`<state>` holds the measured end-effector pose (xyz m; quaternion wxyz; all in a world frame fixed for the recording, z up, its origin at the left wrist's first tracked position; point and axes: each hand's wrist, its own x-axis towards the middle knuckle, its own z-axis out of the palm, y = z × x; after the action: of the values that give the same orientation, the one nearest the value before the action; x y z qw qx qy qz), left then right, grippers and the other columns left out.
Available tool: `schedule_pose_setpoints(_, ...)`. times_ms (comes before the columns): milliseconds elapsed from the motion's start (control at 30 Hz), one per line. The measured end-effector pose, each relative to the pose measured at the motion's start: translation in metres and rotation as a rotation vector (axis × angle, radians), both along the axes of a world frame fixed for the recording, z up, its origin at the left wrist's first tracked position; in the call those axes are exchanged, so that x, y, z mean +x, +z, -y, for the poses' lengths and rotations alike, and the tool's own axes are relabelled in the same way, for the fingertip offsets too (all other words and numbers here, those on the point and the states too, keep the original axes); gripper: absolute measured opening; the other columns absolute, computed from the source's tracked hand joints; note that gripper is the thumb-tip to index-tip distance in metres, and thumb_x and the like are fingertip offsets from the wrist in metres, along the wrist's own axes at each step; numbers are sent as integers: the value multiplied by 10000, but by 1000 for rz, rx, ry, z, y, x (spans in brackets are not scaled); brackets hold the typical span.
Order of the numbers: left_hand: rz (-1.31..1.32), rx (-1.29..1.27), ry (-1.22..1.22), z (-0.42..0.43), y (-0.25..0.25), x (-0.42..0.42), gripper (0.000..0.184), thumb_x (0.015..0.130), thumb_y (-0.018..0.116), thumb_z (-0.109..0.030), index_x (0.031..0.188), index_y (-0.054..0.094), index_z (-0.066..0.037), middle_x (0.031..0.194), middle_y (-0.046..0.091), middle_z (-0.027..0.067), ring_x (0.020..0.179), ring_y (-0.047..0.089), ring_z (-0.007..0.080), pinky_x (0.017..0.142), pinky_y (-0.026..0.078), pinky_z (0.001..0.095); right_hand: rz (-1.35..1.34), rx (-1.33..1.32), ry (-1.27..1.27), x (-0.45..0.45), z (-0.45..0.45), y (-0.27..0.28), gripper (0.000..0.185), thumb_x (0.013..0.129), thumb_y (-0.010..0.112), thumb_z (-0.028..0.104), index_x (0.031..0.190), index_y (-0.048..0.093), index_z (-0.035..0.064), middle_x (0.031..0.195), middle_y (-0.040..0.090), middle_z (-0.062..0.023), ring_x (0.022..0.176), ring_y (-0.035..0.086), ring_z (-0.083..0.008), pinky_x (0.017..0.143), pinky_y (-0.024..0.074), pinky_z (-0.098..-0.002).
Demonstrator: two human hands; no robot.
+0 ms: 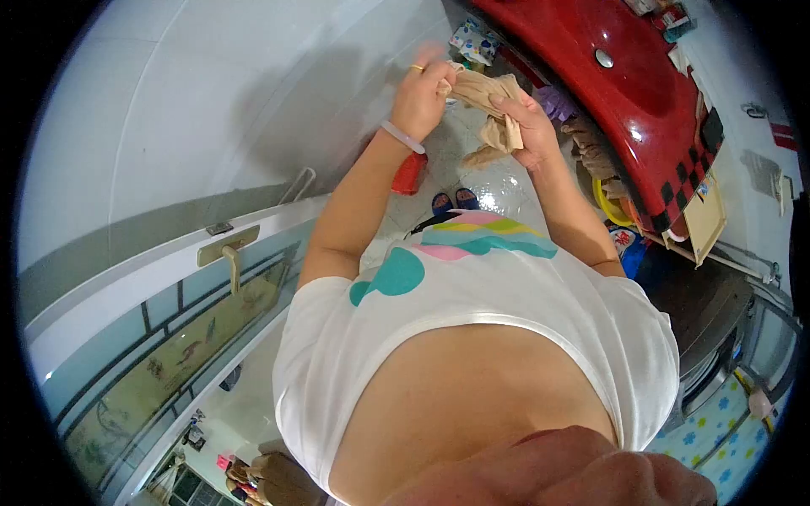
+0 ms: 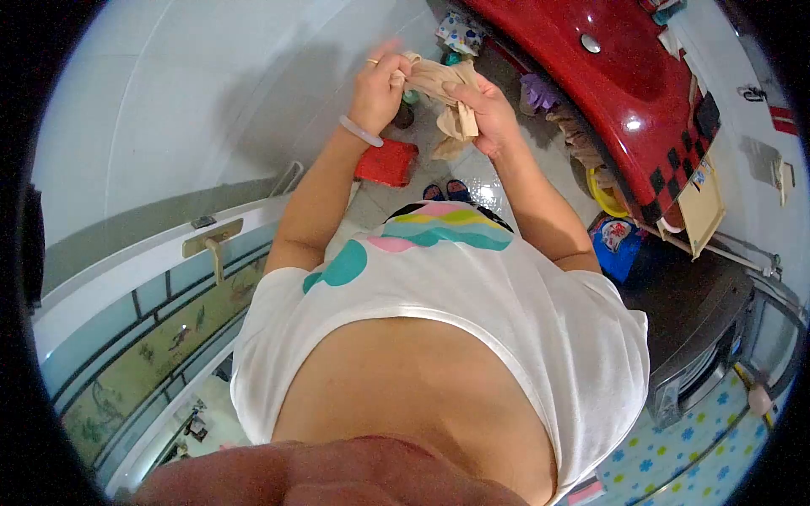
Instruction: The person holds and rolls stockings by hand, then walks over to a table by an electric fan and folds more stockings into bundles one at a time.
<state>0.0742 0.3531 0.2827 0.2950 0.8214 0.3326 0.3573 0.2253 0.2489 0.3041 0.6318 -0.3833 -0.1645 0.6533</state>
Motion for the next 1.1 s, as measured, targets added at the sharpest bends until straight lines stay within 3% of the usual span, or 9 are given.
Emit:
schedule_pose_setpoints(33,3,-232,-55,1,0,-1,90,737,541,-6,798,557,-71,821,590,96,710,551,171,624,444,294,6,0,4,1,0,1,229,771,600,93,988,553,39,887,600,-36,732,569,-106,630,463,-240)
schedule_pose_setpoints(133,14,-352,-128,7,13,-5,145,756,507,17,862,576,-55,818,602,74,723,551,130,625,441,253,15,1,1,1,-3,-3,235,774,596,93,997,553,33,894,601,-38,727,570,-108,635,463,-242)
schedule_pose_setpoints(433,509,-956,-567,-8,7,-16,373,820,499,-75,1188,477,-16,1140,478,104,1111,392,150,915,347,299,30,-24,-18,8,-5,-6,251,780,582,80,1022,557,18,902,606,-43,720,568,-104,616,458,-234)
schedule_pose_setpoints(533,129,-494,-297,6,29,-14,395,825,527,-76,1201,444,15,1082,520,99,1057,459,163,891,386,291,61,-33,8,6,-3,-2,243,779,584,83,1013,566,18,900,607,-38,712,565,-96,599,453,-229)
schedule_pose_setpoints(633,420,-801,-306,3,21,-7,404,794,565,-29,1177,450,29,989,559,94,955,526,154,826,436,264,94,-42,18,1,-3,1,243,781,588,95,1013,573,25,887,604,-26,690,556,-85,584,447,-228)
schedule_pose_setpoints(833,577,-793,-50,-2,24,-3,315,750,599,25,1039,472,13,901,574,97,833,560,142,730,476,257,254,-35,32,-16,-3,5,224,783,594,109,995,569,43,828,585,-9,652,540,-81,551,438,-220)
schedule_pose_setpoints(933,1061,-1161,-31,-3,22,3,244,756,588,31,967,471,0,884,565,95,795,564,161,712,478,269,238,-65,68,-19,-6,4,239,788,579,96,1019,550,41,836,579,-7,682,526,-84,581,432,-223)
schedule_pose_setpoints(1033,1258,-1264,64,1,17,7,214,756,583,28,935,468,4,885,547,84,803,556,179,699,473,289,253,-69,29,-26,-10,5,215,789,575,95,996,553,42,807,566,-5,663,518,-90,566,429,-229)
schedule_pose_setpoints(1100,946,-830,209,8,14,11,198,733,583,32,903,490,-8,896,536,88,817,542,198,699,461,304,252,-59,5,-30,-12,7,188,789,578,102,966,551,46,784,566,-10,624,521,-93,526,434,-241)
